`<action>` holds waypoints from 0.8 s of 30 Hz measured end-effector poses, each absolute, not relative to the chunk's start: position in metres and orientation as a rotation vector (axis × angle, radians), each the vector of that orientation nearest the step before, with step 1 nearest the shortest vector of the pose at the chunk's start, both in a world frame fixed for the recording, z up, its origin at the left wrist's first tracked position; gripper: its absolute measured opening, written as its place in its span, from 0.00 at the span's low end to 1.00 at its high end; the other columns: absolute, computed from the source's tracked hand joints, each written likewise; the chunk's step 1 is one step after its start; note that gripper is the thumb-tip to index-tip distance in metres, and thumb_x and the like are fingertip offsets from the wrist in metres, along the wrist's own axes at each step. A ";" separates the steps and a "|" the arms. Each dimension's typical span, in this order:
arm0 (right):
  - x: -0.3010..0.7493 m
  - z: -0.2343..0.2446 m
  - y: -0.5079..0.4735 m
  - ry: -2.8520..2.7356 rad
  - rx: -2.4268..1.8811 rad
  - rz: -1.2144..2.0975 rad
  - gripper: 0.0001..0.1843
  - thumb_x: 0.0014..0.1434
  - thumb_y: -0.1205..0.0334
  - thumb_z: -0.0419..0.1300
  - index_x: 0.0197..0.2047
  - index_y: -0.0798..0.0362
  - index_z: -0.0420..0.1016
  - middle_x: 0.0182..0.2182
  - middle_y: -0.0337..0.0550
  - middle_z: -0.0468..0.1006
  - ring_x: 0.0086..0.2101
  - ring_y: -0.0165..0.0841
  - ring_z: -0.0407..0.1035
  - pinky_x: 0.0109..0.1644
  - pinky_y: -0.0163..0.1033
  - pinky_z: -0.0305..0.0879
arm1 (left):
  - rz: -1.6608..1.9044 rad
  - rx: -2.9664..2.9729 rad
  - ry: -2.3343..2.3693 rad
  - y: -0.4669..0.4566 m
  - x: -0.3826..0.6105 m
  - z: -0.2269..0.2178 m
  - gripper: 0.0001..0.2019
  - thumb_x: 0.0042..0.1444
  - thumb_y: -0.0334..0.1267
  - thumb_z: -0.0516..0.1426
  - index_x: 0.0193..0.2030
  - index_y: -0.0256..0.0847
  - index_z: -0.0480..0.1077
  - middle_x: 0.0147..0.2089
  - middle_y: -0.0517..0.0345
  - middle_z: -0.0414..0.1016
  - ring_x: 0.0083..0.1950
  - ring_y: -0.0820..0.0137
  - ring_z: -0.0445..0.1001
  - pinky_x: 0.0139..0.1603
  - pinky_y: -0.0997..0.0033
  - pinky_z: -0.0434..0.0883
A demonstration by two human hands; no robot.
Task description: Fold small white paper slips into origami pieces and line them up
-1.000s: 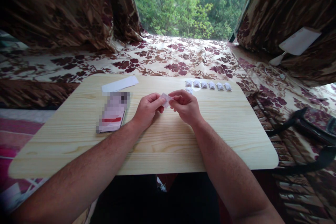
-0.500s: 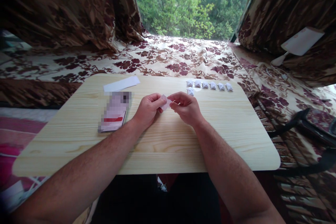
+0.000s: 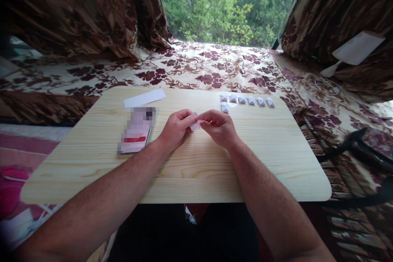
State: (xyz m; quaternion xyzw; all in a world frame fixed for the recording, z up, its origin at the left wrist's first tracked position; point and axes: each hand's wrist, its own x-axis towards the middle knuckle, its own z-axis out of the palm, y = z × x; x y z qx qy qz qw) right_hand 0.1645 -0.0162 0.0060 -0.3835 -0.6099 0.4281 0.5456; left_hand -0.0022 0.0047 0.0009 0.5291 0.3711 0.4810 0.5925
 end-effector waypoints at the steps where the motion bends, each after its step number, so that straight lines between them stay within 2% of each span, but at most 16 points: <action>1: 0.165 0.006 -0.016 -1.462 -0.914 1.000 0.07 0.53 0.60 0.70 0.35 0.52 0.80 0.28 0.38 0.77 0.26 0.27 0.67 0.28 0.35 0.63 | 1.121 1.252 0.880 0.005 -0.002 0.001 0.15 0.52 0.47 0.65 0.27 0.38 0.71 0.23 0.61 0.70 0.23 0.77 0.64 0.24 0.74 0.59; 8: 0.166 0.007 -0.016 -1.454 -0.906 1.006 0.04 0.52 0.63 0.69 0.33 0.53 0.79 0.29 0.40 0.79 0.29 0.29 0.70 0.30 0.36 0.65 | 1.131 1.361 0.949 0.003 -0.003 0.005 0.15 0.52 0.48 0.65 0.27 0.37 0.73 0.22 0.60 0.71 0.23 0.76 0.65 0.25 0.74 0.61; 13: 0.167 0.008 -0.015 -1.428 -0.916 1.011 0.04 0.52 0.65 0.68 0.33 0.53 0.79 0.29 0.39 0.79 0.28 0.29 0.70 0.30 0.36 0.65 | 1.138 1.376 0.971 0.001 -0.003 0.005 0.12 0.53 0.45 0.64 0.27 0.37 0.74 0.22 0.60 0.72 0.23 0.75 0.67 0.25 0.74 0.63; 18: 0.168 0.006 -0.014 -1.421 -0.970 1.022 0.04 0.53 0.63 0.68 0.33 0.53 0.79 0.27 0.39 0.79 0.25 0.28 0.70 0.28 0.36 0.66 | 1.136 1.398 0.993 0.000 -0.002 0.005 0.09 0.52 0.40 0.63 0.27 0.37 0.73 0.23 0.60 0.72 0.23 0.75 0.67 0.23 0.75 0.63; 24: 0.167 0.006 -0.014 -1.391 -1.016 1.026 0.05 0.52 0.62 0.68 0.32 0.53 0.78 0.26 0.38 0.79 0.24 0.28 0.69 0.28 0.36 0.66 | 1.123 1.447 1.031 -0.004 -0.001 0.011 0.10 0.53 0.41 0.63 0.27 0.37 0.73 0.22 0.60 0.73 0.23 0.75 0.68 0.24 0.75 0.63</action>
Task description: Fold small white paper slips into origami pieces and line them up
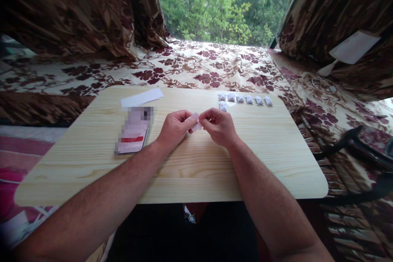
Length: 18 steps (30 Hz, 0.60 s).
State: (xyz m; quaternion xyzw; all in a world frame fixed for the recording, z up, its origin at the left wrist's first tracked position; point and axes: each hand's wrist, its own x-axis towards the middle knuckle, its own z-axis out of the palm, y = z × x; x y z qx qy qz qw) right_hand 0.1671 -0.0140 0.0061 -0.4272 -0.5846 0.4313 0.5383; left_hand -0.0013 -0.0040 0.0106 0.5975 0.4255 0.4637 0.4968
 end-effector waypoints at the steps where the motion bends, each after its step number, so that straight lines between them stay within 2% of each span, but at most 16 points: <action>1: 0.166 0.007 -0.014 -1.383 -1.017 1.026 0.05 0.52 0.62 0.68 0.32 0.53 0.77 0.25 0.38 0.78 0.24 0.28 0.69 0.28 0.36 0.66 | 1.128 1.452 1.035 -0.004 -0.001 0.011 0.10 0.53 0.41 0.63 0.27 0.37 0.73 0.22 0.60 0.73 0.24 0.75 0.68 0.24 0.75 0.63; 6: 0.164 0.011 -0.015 -1.348 -1.037 0.989 0.05 0.51 0.62 0.67 0.30 0.54 0.76 0.22 0.37 0.76 0.23 0.27 0.67 0.27 0.35 0.64 | 1.131 1.479 1.020 -0.006 0.000 0.011 0.11 0.55 0.41 0.62 0.26 0.37 0.72 0.22 0.60 0.72 0.23 0.76 0.66 0.24 0.75 0.60; 18: 0.163 0.012 -0.015 -1.315 -1.053 0.966 0.06 0.49 0.62 0.67 0.28 0.52 0.74 0.23 0.36 0.75 0.24 0.27 0.66 0.27 0.35 0.61 | 1.140 1.521 1.004 -0.009 0.001 0.014 0.14 0.55 0.44 0.62 0.24 0.38 0.71 0.21 0.61 0.70 0.23 0.76 0.63 0.24 0.74 0.59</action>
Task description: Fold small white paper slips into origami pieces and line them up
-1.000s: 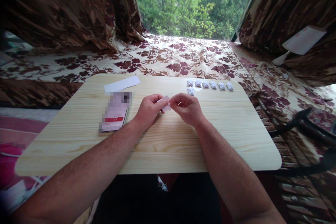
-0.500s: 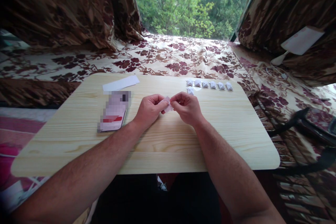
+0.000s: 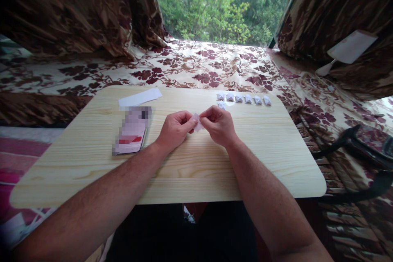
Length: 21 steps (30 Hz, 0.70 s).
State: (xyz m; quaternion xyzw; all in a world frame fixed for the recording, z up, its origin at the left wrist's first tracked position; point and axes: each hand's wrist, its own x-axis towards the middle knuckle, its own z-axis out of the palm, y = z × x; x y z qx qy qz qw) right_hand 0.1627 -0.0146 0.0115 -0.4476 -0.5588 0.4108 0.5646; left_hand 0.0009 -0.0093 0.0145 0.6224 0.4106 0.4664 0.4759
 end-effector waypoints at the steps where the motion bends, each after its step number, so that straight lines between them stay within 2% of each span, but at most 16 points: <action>1: 0.162 0.012 -0.015 -1.314 -1.053 0.964 0.06 0.49 0.62 0.67 0.28 0.52 0.74 0.23 0.36 0.75 0.24 0.27 0.66 0.27 0.35 0.61 | 1.143 1.522 1.005 -0.009 0.001 0.015 0.14 0.55 0.44 0.62 0.24 0.38 0.71 0.21 0.61 0.70 0.23 0.76 0.63 0.24 0.74 0.59; 11: 0.162 0.011 -0.014 -1.295 -1.018 0.949 0.03 0.49 0.66 0.66 0.28 0.53 0.74 0.23 0.36 0.76 0.24 0.27 0.66 0.28 0.35 0.60 | 1.174 1.579 1.013 -0.012 0.002 0.012 0.14 0.53 0.45 0.64 0.26 0.38 0.71 0.23 0.62 0.68 0.25 0.76 0.61 0.25 0.74 0.58; 21: 0.162 0.014 -0.016 -1.322 -1.061 0.956 0.03 0.49 0.65 0.66 0.29 0.53 0.76 0.21 0.36 0.76 0.22 0.27 0.66 0.26 0.35 0.61 | 1.181 1.611 1.060 -0.012 0.002 0.013 0.15 0.55 0.44 0.62 0.23 0.38 0.69 0.21 0.62 0.65 0.25 0.76 0.59 0.25 0.73 0.56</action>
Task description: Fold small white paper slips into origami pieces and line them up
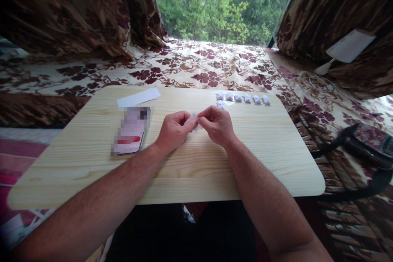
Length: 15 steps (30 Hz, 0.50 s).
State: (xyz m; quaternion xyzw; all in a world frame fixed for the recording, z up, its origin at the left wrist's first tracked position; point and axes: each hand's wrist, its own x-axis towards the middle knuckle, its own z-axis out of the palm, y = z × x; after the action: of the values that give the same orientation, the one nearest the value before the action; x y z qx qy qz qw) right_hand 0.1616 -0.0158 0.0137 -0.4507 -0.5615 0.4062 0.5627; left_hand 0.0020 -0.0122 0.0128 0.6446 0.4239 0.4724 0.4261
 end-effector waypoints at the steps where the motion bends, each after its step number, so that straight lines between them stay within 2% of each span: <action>1: 0.162 0.014 -0.016 -1.322 -1.063 0.959 0.03 0.49 0.64 0.66 0.29 0.53 0.76 0.21 0.36 0.76 0.22 0.27 0.66 0.26 0.35 0.61 | 1.184 1.607 1.057 -0.012 0.002 0.013 0.15 0.55 0.43 0.62 0.22 0.38 0.69 0.21 0.62 0.65 0.24 0.76 0.59 0.25 0.73 0.56; 8: 0.161 0.015 -0.016 -1.320 -1.061 0.986 0.06 0.49 0.61 0.68 0.29 0.54 0.76 0.22 0.37 0.76 0.22 0.27 0.67 0.26 0.34 0.63 | 1.190 1.572 1.042 -0.013 0.003 0.015 0.15 0.54 0.44 0.62 0.21 0.38 0.69 0.20 0.63 0.65 0.24 0.76 0.59 0.24 0.73 0.55; 13: 0.161 0.018 -0.015 -1.280 -0.996 1.097 0.17 0.47 0.57 0.72 0.38 0.53 0.77 0.25 0.37 0.79 0.24 0.28 0.70 0.28 0.35 0.67 | 1.200 1.519 1.025 -0.009 0.001 0.013 0.12 0.54 0.42 0.63 0.24 0.38 0.71 0.22 0.62 0.69 0.24 0.75 0.62 0.26 0.73 0.58; 15: 0.162 0.018 -0.016 -1.309 -1.028 1.109 0.16 0.48 0.54 0.72 0.35 0.54 0.77 0.24 0.38 0.78 0.23 0.28 0.69 0.27 0.35 0.66 | 1.207 1.496 1.010 -0.007 0.000 0.011 0.12 0.54 0.42 0.63 0.25 0.38 0.72 0.22 0.61 0.70 0.25 0.75 0.63 0.26 0.73 0.59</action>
State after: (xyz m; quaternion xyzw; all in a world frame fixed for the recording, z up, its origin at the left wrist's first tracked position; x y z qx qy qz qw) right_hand 0.1625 -0.0158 0.0181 -0.4324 -0.5508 0.4668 0.5402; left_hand -0.0001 -0.0073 0.0113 0.6095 0.4116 0.4916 0.4663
